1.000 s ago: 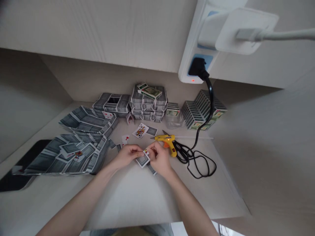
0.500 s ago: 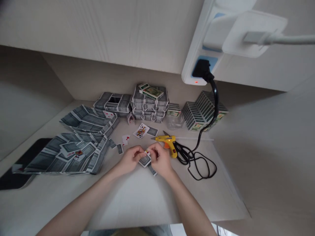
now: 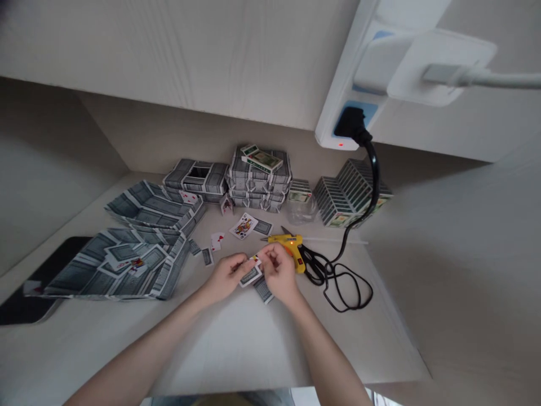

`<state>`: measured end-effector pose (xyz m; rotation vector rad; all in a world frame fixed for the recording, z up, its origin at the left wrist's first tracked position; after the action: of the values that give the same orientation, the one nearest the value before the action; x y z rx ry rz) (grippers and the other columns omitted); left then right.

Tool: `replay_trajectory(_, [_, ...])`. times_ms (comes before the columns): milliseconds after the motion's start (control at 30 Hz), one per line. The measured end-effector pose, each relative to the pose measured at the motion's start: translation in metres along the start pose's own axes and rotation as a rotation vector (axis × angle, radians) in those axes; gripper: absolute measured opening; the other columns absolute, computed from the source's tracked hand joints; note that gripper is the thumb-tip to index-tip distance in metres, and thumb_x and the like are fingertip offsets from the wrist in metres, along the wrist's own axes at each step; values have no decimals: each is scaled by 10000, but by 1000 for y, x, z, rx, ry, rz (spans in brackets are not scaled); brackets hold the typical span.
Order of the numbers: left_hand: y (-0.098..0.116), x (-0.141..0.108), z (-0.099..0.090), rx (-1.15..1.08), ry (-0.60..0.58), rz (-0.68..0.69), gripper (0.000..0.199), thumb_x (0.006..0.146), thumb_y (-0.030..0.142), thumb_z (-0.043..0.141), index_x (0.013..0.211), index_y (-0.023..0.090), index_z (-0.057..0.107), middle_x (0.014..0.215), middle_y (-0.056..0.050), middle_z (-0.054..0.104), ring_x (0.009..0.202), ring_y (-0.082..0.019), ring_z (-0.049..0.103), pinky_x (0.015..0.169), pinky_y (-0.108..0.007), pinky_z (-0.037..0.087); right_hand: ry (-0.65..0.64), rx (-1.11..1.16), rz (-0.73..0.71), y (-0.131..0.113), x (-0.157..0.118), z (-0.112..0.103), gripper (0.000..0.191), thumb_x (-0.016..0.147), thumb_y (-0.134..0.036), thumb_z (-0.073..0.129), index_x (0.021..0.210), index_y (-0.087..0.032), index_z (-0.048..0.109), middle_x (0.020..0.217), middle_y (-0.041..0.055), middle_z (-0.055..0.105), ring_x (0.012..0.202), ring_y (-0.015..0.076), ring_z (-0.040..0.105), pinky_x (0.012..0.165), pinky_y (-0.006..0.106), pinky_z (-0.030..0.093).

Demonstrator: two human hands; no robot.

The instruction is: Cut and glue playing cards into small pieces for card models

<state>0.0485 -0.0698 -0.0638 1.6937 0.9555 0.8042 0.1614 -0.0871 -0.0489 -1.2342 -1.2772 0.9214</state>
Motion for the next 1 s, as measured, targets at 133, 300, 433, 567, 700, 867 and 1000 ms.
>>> replay_trajectory(133, [7, -2, -1, 4, -3, 44, 398, 813, 432, 428, 538, 164, 327, 550, 48, 315, 551, -78, 326, 518, -203, 269, -6, 68, 28, -4, 0, 2, 167, 776, -340, 545, 766, -189, 475, 511, -70, 459, 379, 61, 377, 367, 183, 287])
replay_trajectory(300, [13, -4, -2, -26, -7, 101, 388, 831, 403, 424, 539, 159, 350, 553, 46, 333, 566, -79, 350, 547, -209, 287, -25, 112, 58, -7, 0, 6, 189, 772, -357, 552, 753, -189, 468, 487, -81, 451, 334, 48, 354, 332, 173, 268])
replay_trajectory(433, [17, -4, -3, 9, 22, 129, 391, 835, 386, 429, 526, 153, 373, 540, 45, 346, 557, -75, 366, 546, -207, 293, -12, 110, 50, -5, -1, 4, 189, 769, -353, 560, 750, -185, 476, 486, -81, 456, 332, 44, 354, 328, 169, 258])
replay_trajectory(567, [20, -6, -7, 116, 138, 157, 370, 813, 370, 474, 521, 149, 418, 528, 41, 399, 553, -75, 400, 537, -198, 302, 77, 113, 3, -6, 0, -8, 193, 745, -342, 593, 732, -178, 493, 481, -76, 465, 348, 46, 360, 339, 168, 259])
replay_trajectory(700, [18, -7, -13, 162, 220, 169, 302, 728, 396, 586, 575, 152, 495, 573, 25, 502, 564, -83, 450, 536, -194, 339, 264, 224, -33, -10, 6, -31, 201, 728, -346, 610, 743, -181, 495, 476, -78, 461, 362, 51, 374, 348, 161, 268])
replay_trajectory(867, [14, -6, -19, 224, 248, 190, 222, 760, 347, 554, 639, 161, 573, 621, 1, 586, 571, -95, 493, 553, -206, 370, 332, 320, -120, -44, 21, -21, 177, 747, -330, 598, 782, -190, 495, 499, -78, 490, 355, 42, 361, 331, 143, 251])
replay_trajectory(1000, [14, -4, -18, 279, 299, 237, 207, 767, 234, 503, 590, 158, 578, 553, -15, 572, 541, -117, 501, 529, -224, 362, 103, 258, -174, -86, 24, 45, 141, 792, -324, 547, 811, -192, 500, 571, -54, 550, 347, 36, 384, 343, 152, 300])
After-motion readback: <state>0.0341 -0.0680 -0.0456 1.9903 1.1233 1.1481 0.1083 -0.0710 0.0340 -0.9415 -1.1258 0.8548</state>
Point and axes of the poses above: each hand's wrist, its own x-axis towards the middle knuckle, its own z-axis out of the palm, y = z × x, the point moved 9 cm from there along x, towards the middle knuckle
